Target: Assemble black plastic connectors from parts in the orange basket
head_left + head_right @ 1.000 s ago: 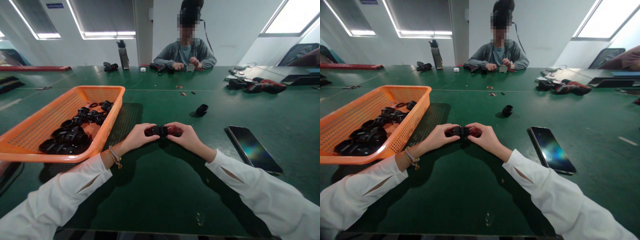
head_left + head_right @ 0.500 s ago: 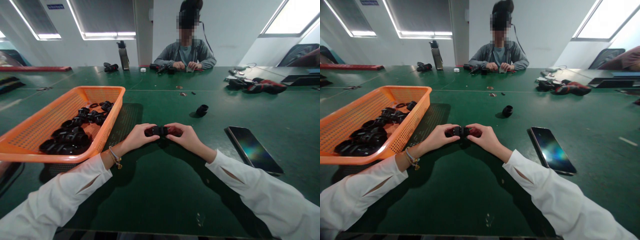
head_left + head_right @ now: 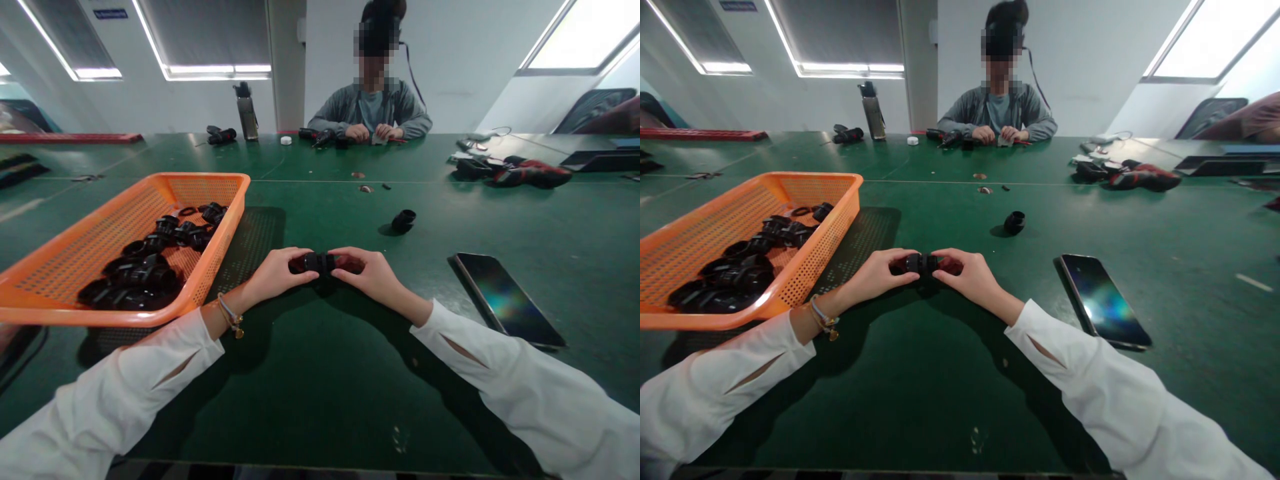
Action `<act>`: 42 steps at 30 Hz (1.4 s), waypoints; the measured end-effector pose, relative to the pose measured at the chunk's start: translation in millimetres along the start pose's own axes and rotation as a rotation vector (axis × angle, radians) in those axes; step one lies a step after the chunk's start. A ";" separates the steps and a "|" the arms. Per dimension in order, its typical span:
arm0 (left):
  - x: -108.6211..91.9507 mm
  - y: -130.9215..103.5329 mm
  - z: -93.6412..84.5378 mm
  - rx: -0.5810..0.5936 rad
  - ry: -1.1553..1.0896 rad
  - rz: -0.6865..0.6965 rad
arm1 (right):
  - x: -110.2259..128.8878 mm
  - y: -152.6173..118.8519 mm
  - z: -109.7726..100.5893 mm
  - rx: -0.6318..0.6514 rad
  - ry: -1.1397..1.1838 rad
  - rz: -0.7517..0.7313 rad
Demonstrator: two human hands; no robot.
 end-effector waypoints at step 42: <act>-2.1 -0.2 -0.1 0.011 0.024 0.007 | 1.2 -0.1 -1.9 -0.033 0.018 -0.065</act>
Point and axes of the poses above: each hand's wrist, its own y-axis towards the middle knuckle, its own z-axis out of the palm, x = y × z, the point moved 8 cm from there along y, towards the middle knuckle, and after that the axes turned 11 degrees about -z, right-handed, at the moved point
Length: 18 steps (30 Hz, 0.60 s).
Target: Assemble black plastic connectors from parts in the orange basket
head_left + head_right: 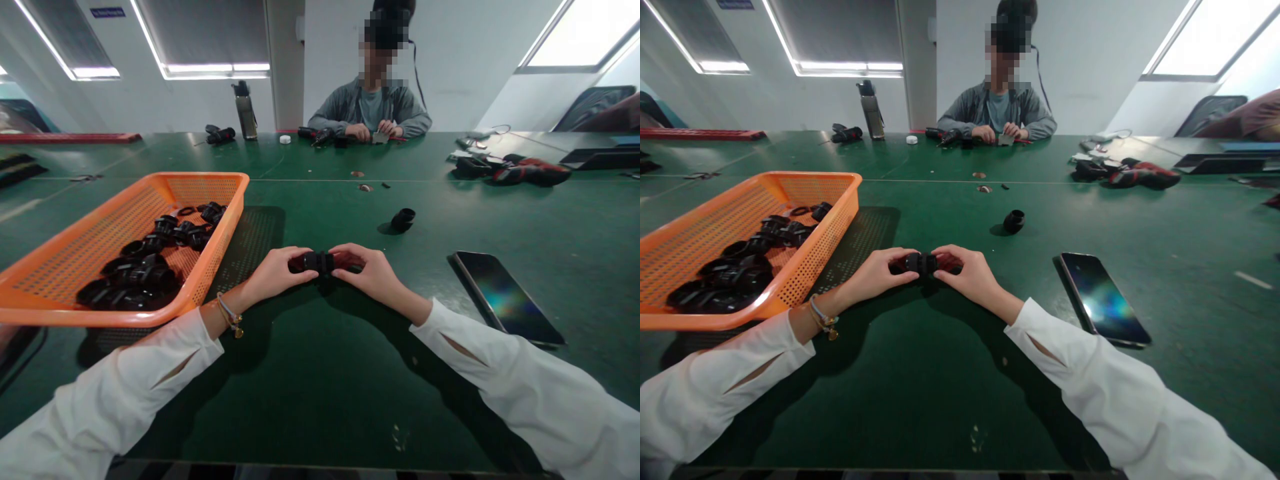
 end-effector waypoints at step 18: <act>1.3 0.3 0.2 -0.008 0.003 0.011 | 3.1 0.8 0.6 0.024 -0.027 0.040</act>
Point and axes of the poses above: each hand's wrist, its own y-axis towards the middle knuckle, its own z-axis out of the palm, x = y × z, the point moved 8 cm from there along y, towards the middle knuckle, and after that the axes turned 11 degrees about -z, right-handed, at the moved point
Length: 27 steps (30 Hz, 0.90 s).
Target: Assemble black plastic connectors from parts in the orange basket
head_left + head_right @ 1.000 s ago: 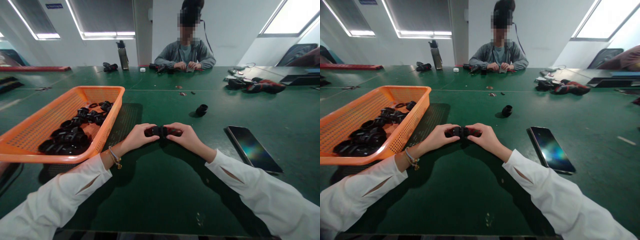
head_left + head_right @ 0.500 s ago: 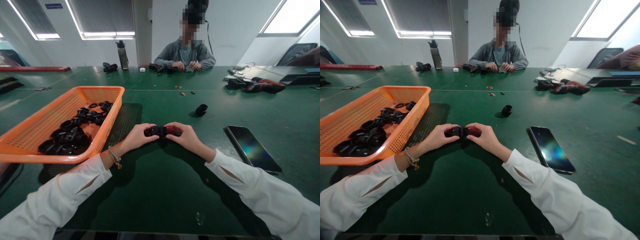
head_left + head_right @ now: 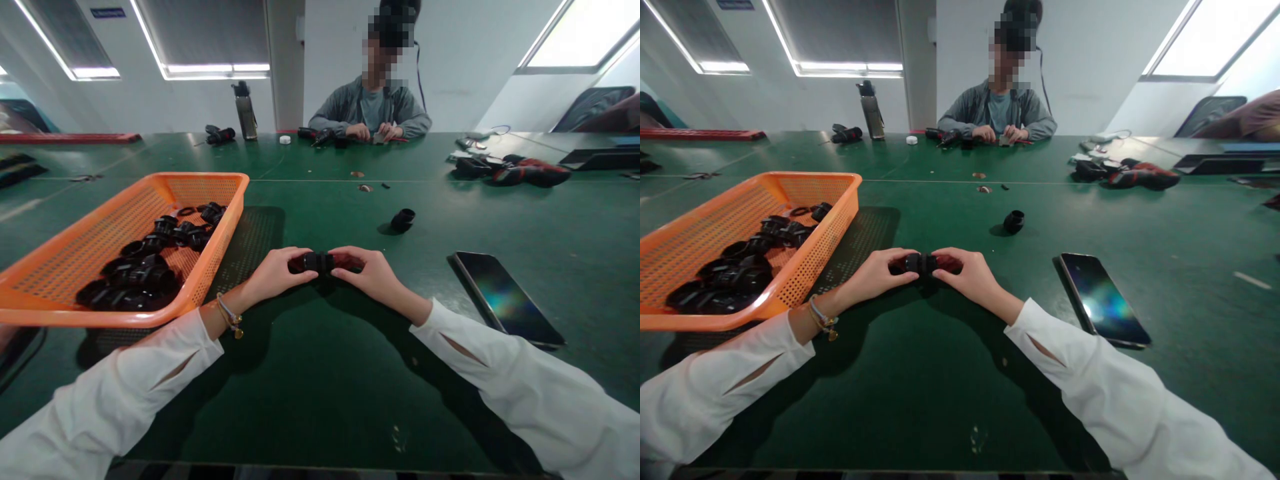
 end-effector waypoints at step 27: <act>0.2 -0.3 -0.3 0.000 -0.030 -0.035 | -0.1 -0.6 -0.5 -0.013 -0.009 -0.015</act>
Point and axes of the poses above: each hand's wrist, its own y-axis towards the middle knuckle, its own z-axis out of the palm, x = y × z, the point moved 8 cm from there along y, towards the middle knuckle, and after that the axes turned 11 degrees about -z, right-handed, at the moved point
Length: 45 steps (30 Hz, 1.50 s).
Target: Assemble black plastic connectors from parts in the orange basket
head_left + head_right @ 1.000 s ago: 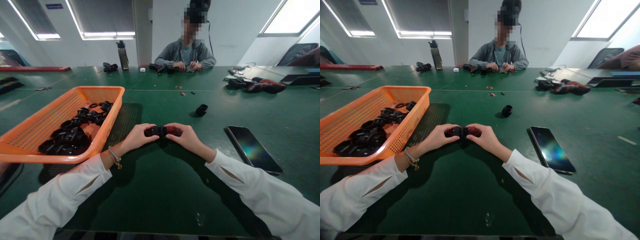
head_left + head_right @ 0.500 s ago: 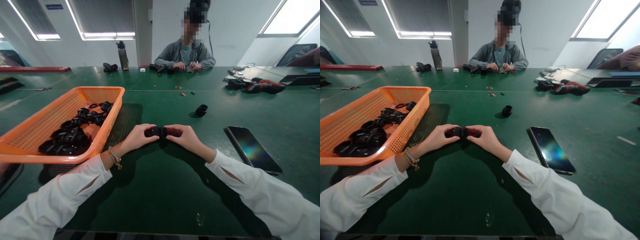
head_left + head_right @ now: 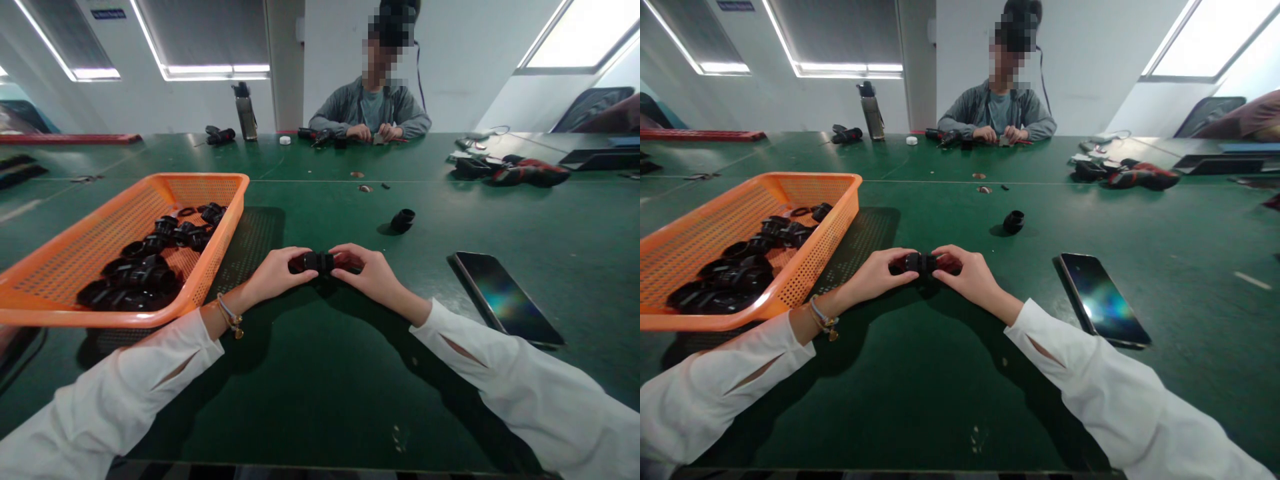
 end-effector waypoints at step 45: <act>1.6 0.9 0.9 0.011 -0.066 -0.021 | -3.0 0.1 1.5 0.014 -0.005 0.022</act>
Point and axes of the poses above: each hand's wrist, its own y-axis towards the middle knuckle, its own z-axis out of the palm, x = y × z, the point moved 8 cm from there along y, towards the middle knuckle, and after that the axes turned 11 degrees about -z, right-handed, at the moved point
